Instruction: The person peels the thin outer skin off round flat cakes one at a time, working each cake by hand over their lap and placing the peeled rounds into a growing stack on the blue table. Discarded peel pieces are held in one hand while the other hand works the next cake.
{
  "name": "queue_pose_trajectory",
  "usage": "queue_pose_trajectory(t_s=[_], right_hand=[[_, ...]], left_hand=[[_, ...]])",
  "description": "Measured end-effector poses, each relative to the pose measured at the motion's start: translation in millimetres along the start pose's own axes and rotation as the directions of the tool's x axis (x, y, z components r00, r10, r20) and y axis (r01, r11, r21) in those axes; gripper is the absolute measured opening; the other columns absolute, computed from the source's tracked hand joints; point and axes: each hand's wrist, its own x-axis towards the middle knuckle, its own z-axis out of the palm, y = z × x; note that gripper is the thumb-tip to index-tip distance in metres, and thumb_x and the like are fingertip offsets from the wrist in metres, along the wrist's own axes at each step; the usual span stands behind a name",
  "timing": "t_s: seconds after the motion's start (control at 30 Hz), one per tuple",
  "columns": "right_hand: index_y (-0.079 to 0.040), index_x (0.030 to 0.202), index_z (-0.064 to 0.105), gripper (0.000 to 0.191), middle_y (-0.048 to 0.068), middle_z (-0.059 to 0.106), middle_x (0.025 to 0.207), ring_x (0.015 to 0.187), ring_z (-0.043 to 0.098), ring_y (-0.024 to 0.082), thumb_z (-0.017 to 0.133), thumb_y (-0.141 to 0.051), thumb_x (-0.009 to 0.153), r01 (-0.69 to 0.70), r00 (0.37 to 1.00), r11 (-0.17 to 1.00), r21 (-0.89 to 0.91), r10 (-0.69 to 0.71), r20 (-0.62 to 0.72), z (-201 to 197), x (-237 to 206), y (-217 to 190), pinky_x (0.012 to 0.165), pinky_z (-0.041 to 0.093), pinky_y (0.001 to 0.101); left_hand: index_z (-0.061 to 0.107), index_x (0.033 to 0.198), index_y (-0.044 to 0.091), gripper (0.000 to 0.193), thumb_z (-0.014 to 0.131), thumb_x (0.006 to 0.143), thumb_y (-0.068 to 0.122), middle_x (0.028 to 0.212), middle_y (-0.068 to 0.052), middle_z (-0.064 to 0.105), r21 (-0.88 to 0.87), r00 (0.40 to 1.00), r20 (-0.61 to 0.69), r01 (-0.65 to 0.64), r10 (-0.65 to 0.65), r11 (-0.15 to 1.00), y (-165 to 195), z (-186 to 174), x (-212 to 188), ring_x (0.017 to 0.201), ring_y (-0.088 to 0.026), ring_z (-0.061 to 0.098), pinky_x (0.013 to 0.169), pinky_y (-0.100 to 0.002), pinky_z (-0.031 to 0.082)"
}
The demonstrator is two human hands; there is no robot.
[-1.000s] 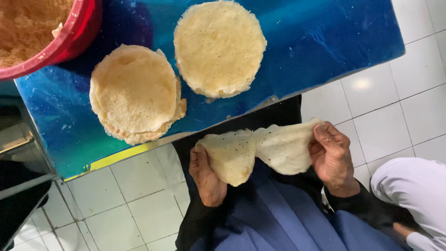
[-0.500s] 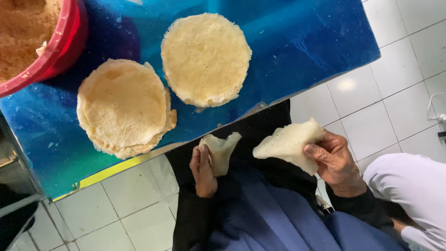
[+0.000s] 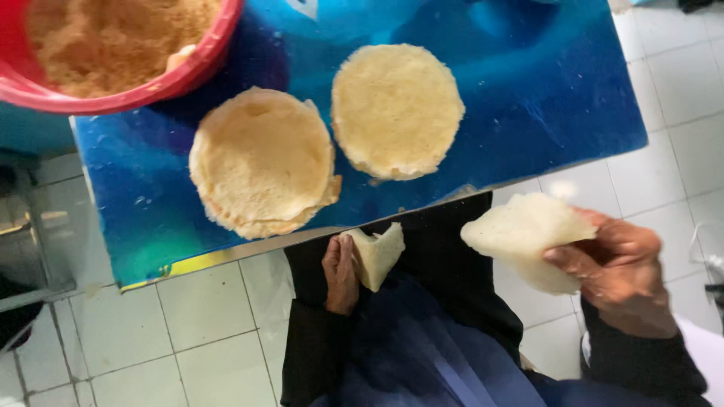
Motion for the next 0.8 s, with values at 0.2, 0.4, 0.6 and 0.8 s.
queue_pose_trajectory(t_s=[0.2, 0.4, 0.6, 0.8], right_hand=[[0.002, 0.115, 0.072, 0.026, 0.025, 0.074, 0.106, 0.088, 0.073, 0.030, 0.073, -0.008, 0.091, 0.555, 0.524, -0.234, -0.798, -0.647, 0.554, -1.6, 120.2, -95.4, 0.077, 0.063, 0.0374], [0.003, 0.107, 0.068, 0.022, 0.015, 0.069, 0.101, 0.094, 0.070, 0.028, 0.079, 0.005, 0.088, 0.795, 0.313, -0.067, -0.603, -0.806, 0.503, 73.8, 180.3, -117.9, 0.080, 0.059, 0.0364], [-0.004, 0.109, 0.071, 0.029, 0.012, 0.068, 0.106, 0.096, 0.066, 0.031, 0.078, 0.004, 0.081, 0.835, 0.407, 0.065, -0.547, -0.742, 0.533, 114.6, 168.2, -80.1, 0.086, 0.051, 0.0426], [-0.006, 0.112, 0.070, 0.030, 0.009, 0.067, 0.108, 0.098, 0.066, 0.029, 0.075, 0.002, 0.083, 0.849, 0.418, 0.112, -0.516, -0.739, 0.528, 112.5, 159.3, -68.0, 0.089, 0.049, 0.0430]], left_hand=[[0.062, 0.098, 0.007, 0.027, 0.054, 0.107, 0.031, 0.081, 0.005, 0.057, 0.052, 0.999, -0.015, 0.042, -0.041, 0.998, 20.5, 10.5, 4.5, 0.070, -0.004, 0.046, 0.061, -0.021, 0.038], [0.061, 0.100, 0.005, 0.029, 0.054, 0.106, 0.032, 0.089, 0.000, 0.066, -0.007, 0.999, 0.026, 0.035, -0.035, 0.999, 39.0, 16.5, 3.3, 0.080, -0.006, 0.058, 0.071, -0.024, 0.049], [0.061, 0.101, 0.004, 0.030, 0.053, 0.109, 0.032, 0.087, -0.002, 0.064, -0.017, 0.999, 0.036, 0.030, -0.029, 0.999, 35.0, 12.5, 7.0, 0.078, -0.007, 0.055, 0.069, -0.024, 0.046], [0.060, 0.101, 0.005, 0.028, 0.053, 0.107, 0.032, 0.088, -0.001, 0.066, -0.027, 0.998, 0.056, 0.021, -0.019, 0.999, 33.3, 11.3, 6.6, 0.080, -0.005, 0.058, 0.071, -0.023, 0.049]])
